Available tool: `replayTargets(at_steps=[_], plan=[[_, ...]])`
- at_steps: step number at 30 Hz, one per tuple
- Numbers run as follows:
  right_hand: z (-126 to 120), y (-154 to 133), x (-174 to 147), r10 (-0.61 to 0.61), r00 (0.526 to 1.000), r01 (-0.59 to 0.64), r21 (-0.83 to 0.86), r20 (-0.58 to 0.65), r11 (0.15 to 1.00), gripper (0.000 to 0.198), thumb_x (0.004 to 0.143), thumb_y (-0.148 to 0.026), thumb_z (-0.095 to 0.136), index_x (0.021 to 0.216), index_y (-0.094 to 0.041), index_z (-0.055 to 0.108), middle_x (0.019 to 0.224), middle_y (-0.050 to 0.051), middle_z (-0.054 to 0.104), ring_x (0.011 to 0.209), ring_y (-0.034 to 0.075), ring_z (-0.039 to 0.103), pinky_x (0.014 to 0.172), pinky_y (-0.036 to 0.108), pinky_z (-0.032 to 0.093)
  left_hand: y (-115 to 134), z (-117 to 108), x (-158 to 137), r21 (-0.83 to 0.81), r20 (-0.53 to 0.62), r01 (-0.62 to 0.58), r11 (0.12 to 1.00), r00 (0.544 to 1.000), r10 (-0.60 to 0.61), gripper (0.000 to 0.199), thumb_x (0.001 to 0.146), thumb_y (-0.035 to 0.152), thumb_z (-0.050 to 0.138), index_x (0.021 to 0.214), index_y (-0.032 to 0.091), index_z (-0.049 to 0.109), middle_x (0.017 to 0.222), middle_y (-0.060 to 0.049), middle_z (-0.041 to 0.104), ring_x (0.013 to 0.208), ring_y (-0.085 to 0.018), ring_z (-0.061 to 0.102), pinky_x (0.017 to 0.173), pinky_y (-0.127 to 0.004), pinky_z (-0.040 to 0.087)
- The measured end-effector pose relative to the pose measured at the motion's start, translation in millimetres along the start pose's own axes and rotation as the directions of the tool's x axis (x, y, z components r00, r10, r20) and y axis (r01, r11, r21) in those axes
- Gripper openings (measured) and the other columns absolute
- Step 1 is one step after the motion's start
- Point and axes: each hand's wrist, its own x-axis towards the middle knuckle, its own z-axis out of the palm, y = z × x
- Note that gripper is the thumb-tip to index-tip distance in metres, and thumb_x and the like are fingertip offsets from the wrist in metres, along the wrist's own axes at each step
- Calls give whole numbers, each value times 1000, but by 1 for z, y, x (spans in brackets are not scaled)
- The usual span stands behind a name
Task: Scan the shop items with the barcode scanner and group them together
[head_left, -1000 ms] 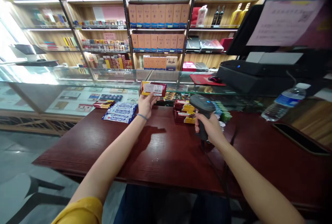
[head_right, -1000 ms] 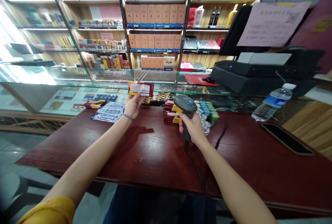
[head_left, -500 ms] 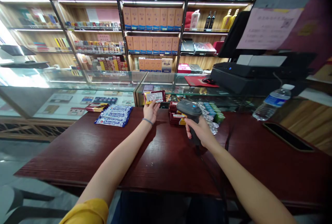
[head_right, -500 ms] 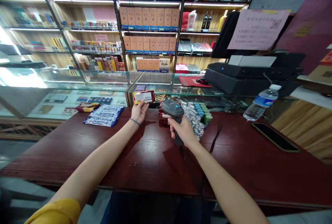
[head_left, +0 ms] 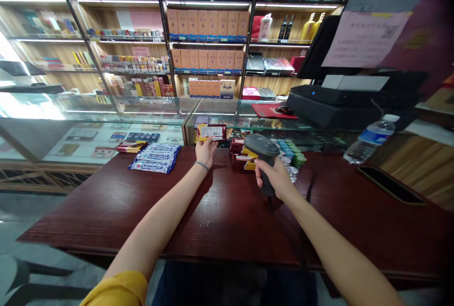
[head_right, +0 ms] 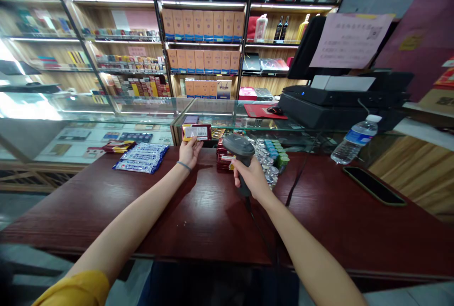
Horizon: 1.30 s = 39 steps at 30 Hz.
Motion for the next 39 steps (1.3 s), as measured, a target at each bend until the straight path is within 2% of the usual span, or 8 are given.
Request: replayTargets(at_steps=[7,11,14,17,22,33,36,39], plan=[[-6,-7,5,-38,994,43,44,-105,998,25,79,-38,69,76,-23,49,48,-8,53,32,10,48,32,21,39,-5,7,-9,352,150,-296,888,954,258,14,79,20,69,93,20,67,92,-3,69,87,-15,66,84,-27,52],[-9,-12,6,-65,984,77,65,-168,995,25,79,-37,69,76,-23,48,50,-8,53,33,10,48,32,21,39,-12,9,-21,590,526,-639,494,768,366,23,84,20,64,103,25,75,98,-6,68,100,-21,61,97,-33,47],[-11,-15,6,-82,979,97,70,-186,993,22,79,-36,67,77,-23,50,50,-7,53,33,9,47,33,21,39,-20,15,-34,560,790,-812,164,583,190,31,91,21,55,116,28,72,102,-9,65,103,-23,58,99,-37,45],[-13,-14,8,-68,978,87,88,-195,992,22,79,-37,68,82,-23,51,50,-8,53,32,10,47,32,21,39,-31,25,-45,441,889,-889,-122,451,-74,35,94,20,49,122,25,69,109,-13,62,107,-26,54,97,-40,46],[-16,-8,12,-46,979,70,114,-198,991,27,76,-40,71,82,-24,50,50,-8,53,31,10,47,31,22,40,-47,38,-61,311,855,-869,-386,433,-286,33,97,21,45,124,22,65,106,-14,62,103,-24,55,87,-36,48],[-13,-13,9,-61,980,81,100,-188,992,22,78,-37,69,81,-23,52,50,-8,54,31,9,47,31,20,39,-58,35,-70,327,814,-844,-425,480,-327,33,96,17,44,124,16,62,110,-16,62,105,-26,58,88,-38,49],[-14,-12,9,-62,982,79,94,-177,992,23,78,-38,69,79,-22,52,51,-7,54,32,9,48,31,20,39,-54,34,-65,412,822,-872,-264,481,-304,38,95,15,45,130,18,60,111,-15,65,106,-25,60,94,-39,48],[-15,-10,10,-72,983,88,85,-172,993,22,79,-36,69,77,-21,53,49,-7,54,32,9,48,32,20,39,-33,32,-55,512,843,-858,39,492,-217,41,91,17,53,132,21,61,114,-13,67,108,-26,62,99,-39,47]])
